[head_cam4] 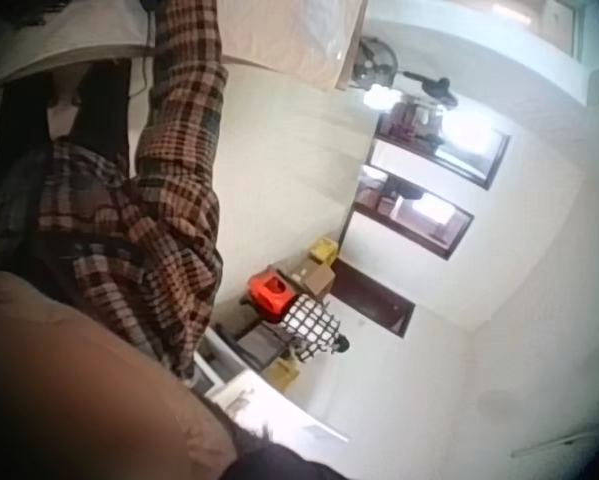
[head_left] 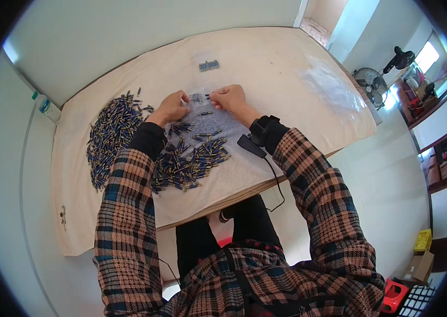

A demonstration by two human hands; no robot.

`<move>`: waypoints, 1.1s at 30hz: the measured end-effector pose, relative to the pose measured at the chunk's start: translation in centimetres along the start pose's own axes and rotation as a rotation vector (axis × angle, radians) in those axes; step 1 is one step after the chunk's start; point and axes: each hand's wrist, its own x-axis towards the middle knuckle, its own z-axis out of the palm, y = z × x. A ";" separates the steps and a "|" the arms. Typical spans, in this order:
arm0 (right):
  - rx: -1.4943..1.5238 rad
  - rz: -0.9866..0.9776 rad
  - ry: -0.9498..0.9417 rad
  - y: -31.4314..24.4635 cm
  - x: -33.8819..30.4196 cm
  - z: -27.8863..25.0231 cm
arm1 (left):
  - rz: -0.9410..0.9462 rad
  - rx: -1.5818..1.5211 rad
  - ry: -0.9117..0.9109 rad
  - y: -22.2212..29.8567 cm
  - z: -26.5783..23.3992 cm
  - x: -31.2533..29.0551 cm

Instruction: The person picks up blue and gold wall anchors from a pile and places them into small plastic bags. After filling several bags, they clear the workspace and continue bagging the remaining components.

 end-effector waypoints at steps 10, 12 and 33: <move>-0.184 -0.165 -0.096 -0.3 -0.2 0.5 | 0.005 0.039 0.016 0.2 0.1 0.2; -0.171 -0.159 -0.114 -0.2 -0.2 0.7 | -0.002 0.036 0.009 0.2 0.0 0.2; -0.463 -0.203 -0.032 -1.0 -0.6 2.2 | 0.025 0.092 0.106 -0.6 0.8 0.5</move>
